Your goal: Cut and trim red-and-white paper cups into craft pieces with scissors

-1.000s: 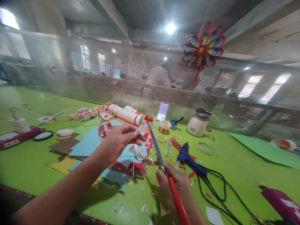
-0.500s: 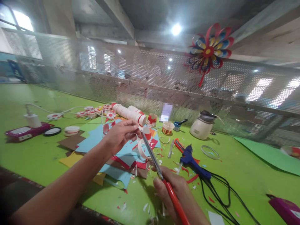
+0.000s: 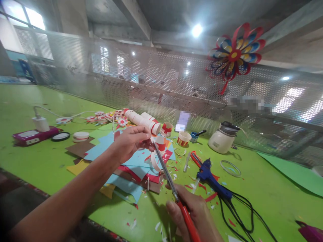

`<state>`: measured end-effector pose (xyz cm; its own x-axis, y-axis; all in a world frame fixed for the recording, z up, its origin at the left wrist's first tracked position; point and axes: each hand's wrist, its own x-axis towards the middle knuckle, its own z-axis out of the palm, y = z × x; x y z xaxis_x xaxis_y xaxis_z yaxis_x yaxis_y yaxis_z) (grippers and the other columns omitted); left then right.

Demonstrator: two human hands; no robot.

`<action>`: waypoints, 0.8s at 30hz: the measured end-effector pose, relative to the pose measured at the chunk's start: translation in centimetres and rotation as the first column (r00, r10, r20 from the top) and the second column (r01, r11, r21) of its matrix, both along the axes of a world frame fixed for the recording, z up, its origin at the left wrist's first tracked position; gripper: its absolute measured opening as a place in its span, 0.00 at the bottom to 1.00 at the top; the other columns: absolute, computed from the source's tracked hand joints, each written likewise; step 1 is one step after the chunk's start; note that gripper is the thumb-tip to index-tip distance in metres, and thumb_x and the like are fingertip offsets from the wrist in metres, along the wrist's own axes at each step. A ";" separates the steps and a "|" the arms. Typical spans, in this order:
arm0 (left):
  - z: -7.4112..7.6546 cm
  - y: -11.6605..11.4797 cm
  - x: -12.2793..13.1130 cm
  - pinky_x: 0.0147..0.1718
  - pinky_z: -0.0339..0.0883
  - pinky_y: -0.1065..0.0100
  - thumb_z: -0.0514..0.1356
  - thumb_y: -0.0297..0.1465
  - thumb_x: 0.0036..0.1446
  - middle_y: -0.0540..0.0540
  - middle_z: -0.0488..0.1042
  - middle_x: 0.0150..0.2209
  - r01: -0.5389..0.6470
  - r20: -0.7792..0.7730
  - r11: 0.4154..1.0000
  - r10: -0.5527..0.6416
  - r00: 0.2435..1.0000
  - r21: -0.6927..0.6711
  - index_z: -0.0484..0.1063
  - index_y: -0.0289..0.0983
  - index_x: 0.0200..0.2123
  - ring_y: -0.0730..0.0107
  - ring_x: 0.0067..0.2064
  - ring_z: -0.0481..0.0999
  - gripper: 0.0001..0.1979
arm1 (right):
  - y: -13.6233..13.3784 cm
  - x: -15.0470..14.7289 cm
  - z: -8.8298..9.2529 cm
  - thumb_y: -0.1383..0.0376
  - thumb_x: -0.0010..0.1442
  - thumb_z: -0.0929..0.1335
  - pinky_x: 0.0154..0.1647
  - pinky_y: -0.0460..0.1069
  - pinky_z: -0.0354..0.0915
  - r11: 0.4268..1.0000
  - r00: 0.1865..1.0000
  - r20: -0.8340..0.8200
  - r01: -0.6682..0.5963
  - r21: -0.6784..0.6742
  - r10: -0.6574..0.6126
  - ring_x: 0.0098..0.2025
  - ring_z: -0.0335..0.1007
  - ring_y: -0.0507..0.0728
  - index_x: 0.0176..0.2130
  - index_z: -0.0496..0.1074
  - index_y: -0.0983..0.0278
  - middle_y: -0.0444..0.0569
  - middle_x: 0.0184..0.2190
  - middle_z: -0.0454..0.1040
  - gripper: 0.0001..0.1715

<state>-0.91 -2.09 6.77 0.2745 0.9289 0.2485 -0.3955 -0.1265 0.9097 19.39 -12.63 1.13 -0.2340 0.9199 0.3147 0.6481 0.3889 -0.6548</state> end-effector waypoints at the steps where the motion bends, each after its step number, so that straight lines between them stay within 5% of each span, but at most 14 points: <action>1: 0.1 0.0 0.0 0.28 0.69 0.66 0.56 0.22 0.48 0.48 0.69 0.20 0.000 0.001 1.000 0.000 1.000 -0.003 0.64 0.32 0.21 0.70 0.23 0.74 0.06 | 0.0 0.0 -0.1 0.48 0.59 0.59 0.17 0.45 0.51 1.000 1.000 -0.007 -0.003 -0.004 0.003 0.17 0.51 0.49 0.40 0.74 0.64 0.39 0.16 0.55 0.27; 9: -0.2 0.2 0.0 0.28 0.68 0.67 0.56 0.23 0.50 0.48 0.71 0.22 0.000 -0.027 1.000 0.000 1.000 0.002 0.65 0.32 0.23 0.72 0.22 0.73 0.05 | 0.2 0.3 -1.0 0.46 0.58 0.59 0.14 0.44 0.50 0.998 0.996 -0.087 0.016 -0.063 -0.022 0.15 0.51 0.49 0.42 0.74 0.64 0.39 0.16 0.54 0.29; 18: -0.6 1.0 -0.2 0.19 0.54 0.73 0.57 0.23 0.46 0.46 0.69 0.20 -0.004 -0.044 0.997 0.001 0.999 -0.080 0.67 0.31 0.23 0.74 0.22 0.70 0.02 | 0.4 -0.1 -0.1 0.46 0.59 0.59 0.16 0.45 0.53 0.994 0.996 -0.077 0.027 -0.107 -0.035 0.16 0.54 0.50 0.41 0.74 0.66 0.39 0.16 0.56 0.30; 24: -1.6 2.5 -0.7 0.20 0.54 0.74 0.59 0.24 0.42 0.49 0.68 0.20 -0.071 -0.083 0.993 0.063 0.995 -0.093 0.68 0.33 0.22 0.79 0.20 0.64 0.01 | 0.6 0.0 0.2 0.47 0.60 0.58 0.17 0.46 0.54 0.992 1.000 -0.023 -0.024 -0.126 0.021 0.16 0.55 0.51 0.40 0.73 0.66 0.39 0.15 0.56 0.29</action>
<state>-1.65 0.37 5.20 0.2264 0.9643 0.1374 -0.3151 -0.0609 0.9471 19.43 -12.00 1.31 -0.2496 0.9472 0.2013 0.6257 0.3164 -0.7131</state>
